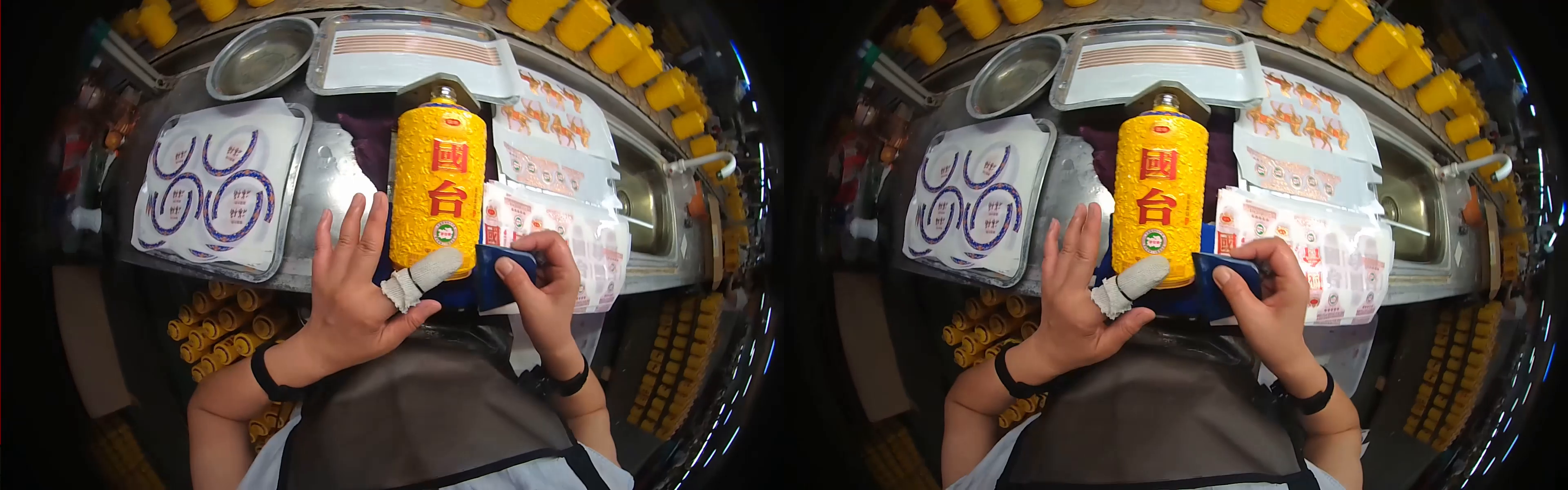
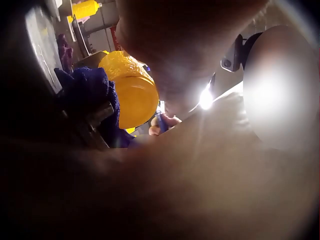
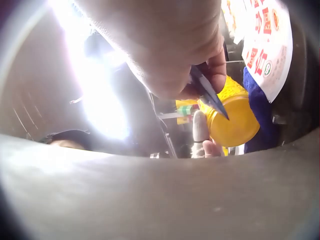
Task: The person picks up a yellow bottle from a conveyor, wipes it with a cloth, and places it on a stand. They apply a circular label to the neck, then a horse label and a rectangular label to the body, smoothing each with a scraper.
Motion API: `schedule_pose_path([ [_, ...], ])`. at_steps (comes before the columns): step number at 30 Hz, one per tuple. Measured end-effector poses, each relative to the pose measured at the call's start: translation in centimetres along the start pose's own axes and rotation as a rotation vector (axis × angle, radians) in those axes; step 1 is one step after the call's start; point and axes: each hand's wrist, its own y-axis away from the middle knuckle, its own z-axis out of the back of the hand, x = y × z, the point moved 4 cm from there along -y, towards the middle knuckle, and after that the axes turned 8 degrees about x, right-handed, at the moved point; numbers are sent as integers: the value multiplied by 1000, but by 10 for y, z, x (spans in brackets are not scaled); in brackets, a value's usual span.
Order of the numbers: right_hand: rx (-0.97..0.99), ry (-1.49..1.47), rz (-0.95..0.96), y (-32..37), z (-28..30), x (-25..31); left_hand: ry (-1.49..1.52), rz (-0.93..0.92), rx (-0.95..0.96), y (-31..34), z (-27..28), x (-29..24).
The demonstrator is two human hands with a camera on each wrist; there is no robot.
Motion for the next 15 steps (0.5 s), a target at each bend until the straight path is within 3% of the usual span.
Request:
schedule_pose_path([
  [5,-107,368,373,7,-9,28,82,74,-61,17,-4,9],
  [8,26,640,621,5,-31,40,106,98,-67,23,-3,12],
  [9,89,885,715,6,-43,53,147,106,-75,25,-4,14],
  [10,127,897,865,3,-52,50,188,116,-83,28,-5,16],
  [12,292,991,994,12,-63,53,254,139,-99,32,-6,23],
  [13,378,914,1009,12,-66,52,281,150,-101,35,-6,27],
  [15,351,856,963,11,-66,54,328,142,-111,40,-8,32],
])
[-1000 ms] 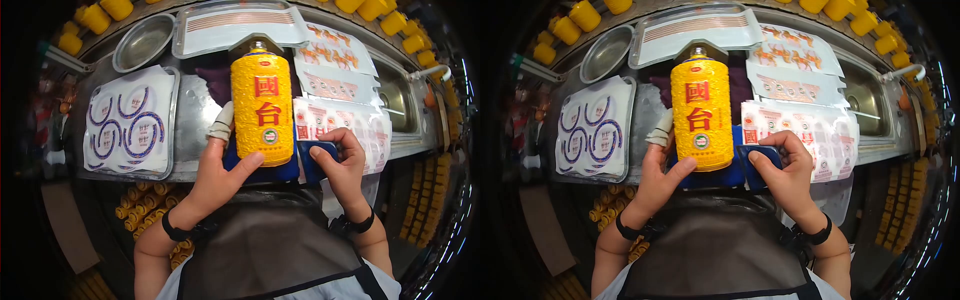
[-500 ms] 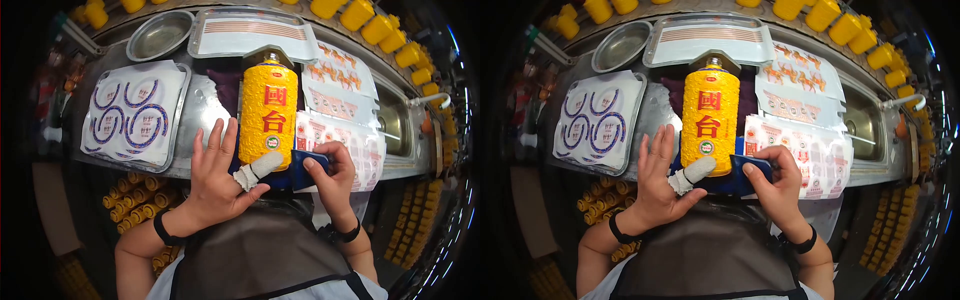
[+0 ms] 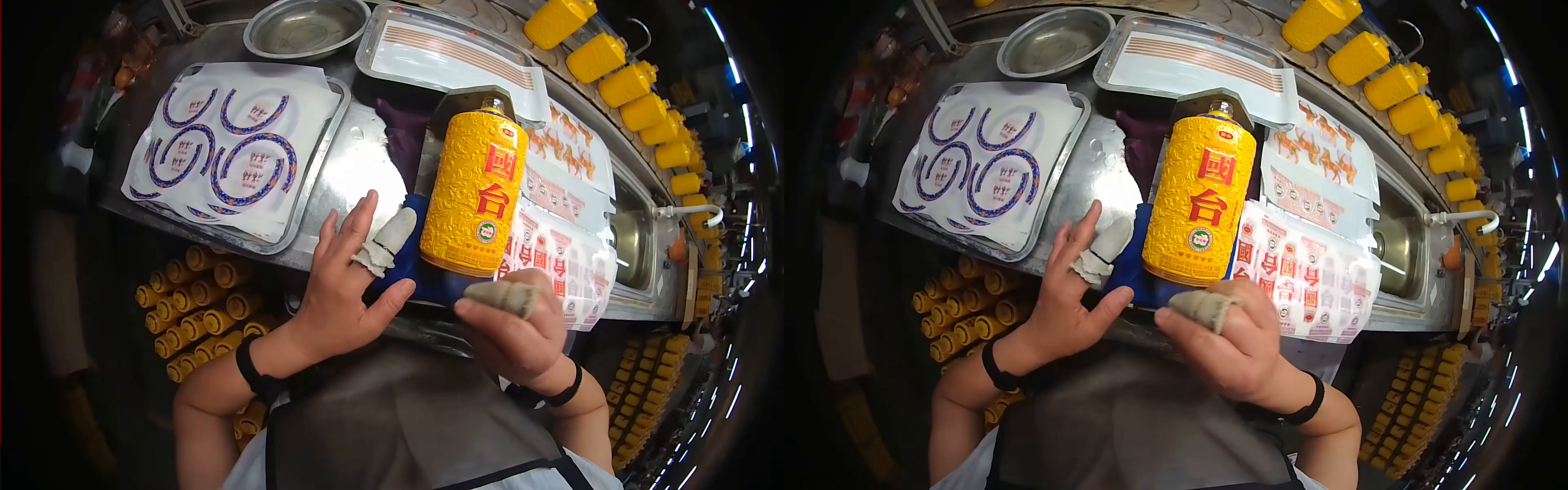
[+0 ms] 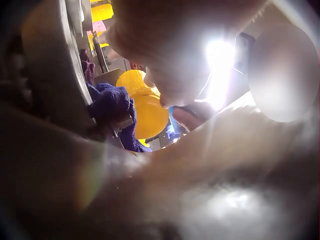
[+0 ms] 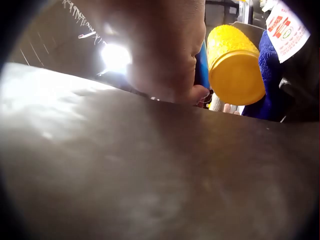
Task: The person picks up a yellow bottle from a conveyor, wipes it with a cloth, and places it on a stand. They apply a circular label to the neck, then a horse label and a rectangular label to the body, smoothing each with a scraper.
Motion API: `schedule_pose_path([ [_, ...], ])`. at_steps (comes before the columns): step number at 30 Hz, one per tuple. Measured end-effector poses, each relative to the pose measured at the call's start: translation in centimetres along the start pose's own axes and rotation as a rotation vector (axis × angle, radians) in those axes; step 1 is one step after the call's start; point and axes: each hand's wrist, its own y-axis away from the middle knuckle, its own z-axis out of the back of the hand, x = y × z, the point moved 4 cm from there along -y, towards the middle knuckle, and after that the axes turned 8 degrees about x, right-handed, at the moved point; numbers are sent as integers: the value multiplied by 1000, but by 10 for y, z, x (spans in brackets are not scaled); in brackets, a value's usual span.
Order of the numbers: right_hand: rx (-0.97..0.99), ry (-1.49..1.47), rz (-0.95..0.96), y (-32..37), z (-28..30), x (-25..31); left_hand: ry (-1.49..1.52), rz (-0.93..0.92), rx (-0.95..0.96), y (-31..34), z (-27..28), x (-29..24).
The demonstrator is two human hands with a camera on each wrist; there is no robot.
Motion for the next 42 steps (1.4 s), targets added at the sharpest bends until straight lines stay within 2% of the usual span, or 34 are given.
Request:
schedule_pose_path([
  [1,-19,-21,-30,-3,2,0,23,5,5,1,0,2],
  [2,-9,204,-40,-13,8,1,45,10,10,1,-1,2],
  [6,255,112,129,-20,-21,12,86,-9,2,1,-1,2],
  [9,38,210,7,-14,-7,4,99,-24,25,3,0,2],
  [10,53,230,-28,-16,1,0,113,-23,21,3,-1,1],
  [13,36,-93,-107,-5,5,-3,122,-52,24,-5,-1,-6],
  [14,63,-255,-309,-3,12,-3,107,-73,32,-8,-2,-8],
  [17,-325,-501,-835,18,7,-29,70,-126,68,-17,-6,-15],
  [18,-366,-655,-936,25,3,-38,36,-142,81,-20,-8,-16],
  [21,-449,-705,-1058,62,-1,-55,-28,-145,77,-31,-4,-23],
  [22,-422,-692,-1091,70,0,-59,-39,-141,73,-35,-3,-26],
  [25,-513,-874,-1139,82,0,-61,-225,-157,89,-47,-1,-34],
  [28,-575,-1076,-1091,78,-5,-64,-318,-189,83,-59,3,-44],
  [38,-521,-1048,-1063,75,-4,-58,-422,-308,119,-58,-8,-61],
  [42,-516,-1021,-1017,65,-4,-52,-397,-295,97,-48,-12,-54],
])
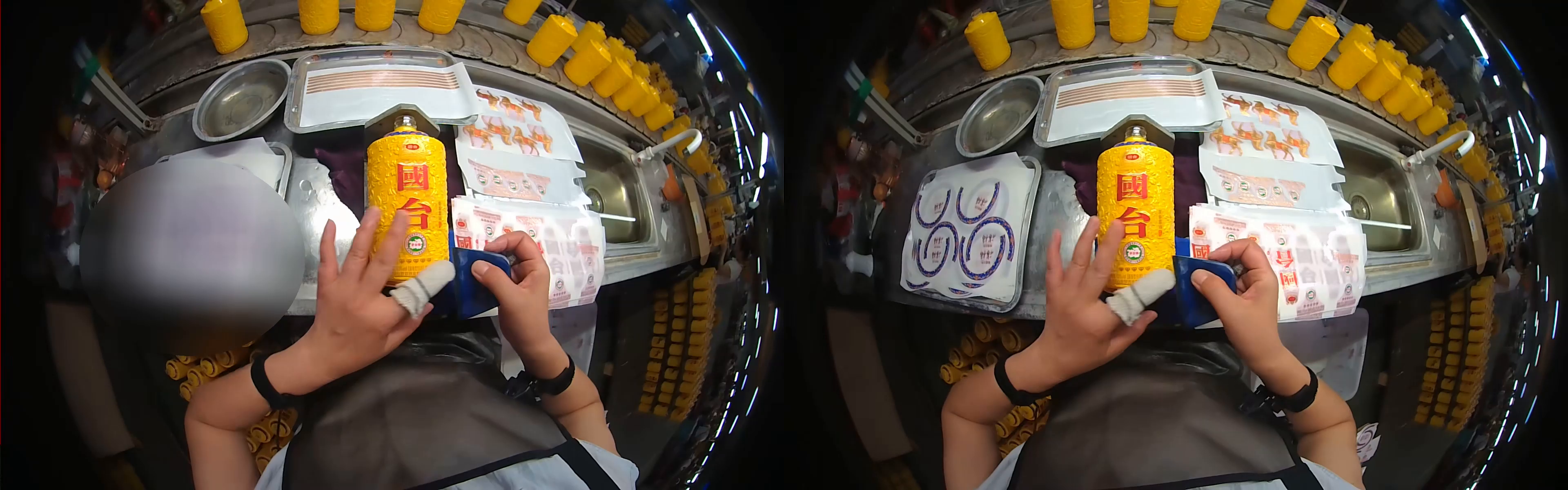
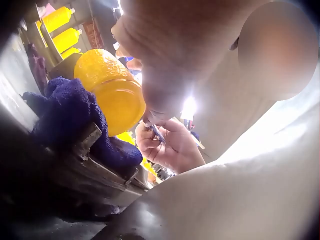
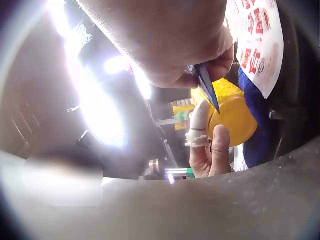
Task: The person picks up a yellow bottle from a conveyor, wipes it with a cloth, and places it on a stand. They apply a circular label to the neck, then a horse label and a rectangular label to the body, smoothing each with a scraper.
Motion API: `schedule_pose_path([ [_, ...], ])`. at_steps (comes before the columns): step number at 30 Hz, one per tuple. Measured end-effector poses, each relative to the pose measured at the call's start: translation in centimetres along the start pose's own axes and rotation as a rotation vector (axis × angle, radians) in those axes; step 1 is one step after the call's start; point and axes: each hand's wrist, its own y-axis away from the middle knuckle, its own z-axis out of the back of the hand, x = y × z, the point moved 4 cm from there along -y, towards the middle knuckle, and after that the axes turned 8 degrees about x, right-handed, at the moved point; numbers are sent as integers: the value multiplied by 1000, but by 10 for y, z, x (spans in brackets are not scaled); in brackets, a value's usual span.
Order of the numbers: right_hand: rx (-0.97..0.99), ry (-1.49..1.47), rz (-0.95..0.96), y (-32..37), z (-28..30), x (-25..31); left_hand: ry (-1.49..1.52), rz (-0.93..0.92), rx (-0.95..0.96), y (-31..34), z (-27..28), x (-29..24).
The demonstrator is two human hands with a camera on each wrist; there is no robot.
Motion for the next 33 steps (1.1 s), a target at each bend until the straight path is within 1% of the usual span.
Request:
schedule_pose_path([
  [2,29,-5,31,2,-12,12,28,48,-17,12,-3,5],
  [5,95,66,33,0,-26,11,83,153,-16,30,-5,11],
  [6,86,74,23,-1,-27,3,110,184,-10,34,-5,12],
  [7,76,100,55,-3,-23,-5,141,198,-12,35,-4,14],
  [9,73,104,-184,1,-10,-10,137,212,-4,40,-2,15],
  [11,56,212,19,-5,7,-34,181,231,3,45,-5,21],
  [13,21,18,-122,-4,15,-28,193,265,-20,41,0,27],
  [15,20,-27,9,-8,20,-17,268,257,-198,29,11,38],
  [17,36,-50,83,-12,18,-14,551,334,-276,10,18,61],
  [18,53,-141,76,-14,16,-16,693,380,-310,-2,21,72],
  [20,119,-150,9,-20,19,-22,841,367,-336,-39,31,86],
  [21,151,-153,-27,-21,21,-27,877,397,-300,-54,26,102],
  [22,160,-52,-79,-19,26,-31,911,430,-270,-66,15,123],
  [24,158,188,-62,-3,24,-16,939,517,-110,-79,-14,161],
  [25,165,307,-49,3,23,-7,949,566,-37,-83,-20,172],
  [26,198,565,4,6,24,-1,962,559,-22,-87,-25,174],
  [27,186,700,136,3,16,0,974,552,-3,-92,-25,166],
  [29,152,957,402,3,0,-3,1039,697,126,-101,-17,144],
  [30,305,1008,108,-2,-12,4,1167,683,114,-107,-17,134],
  [31,293,1081,105,-11,-21,-4,1298,672,89,-108,-20,130],
  [33,255,983,221,-31,-29,-20,1205,671,128,-109,-35,151],
])
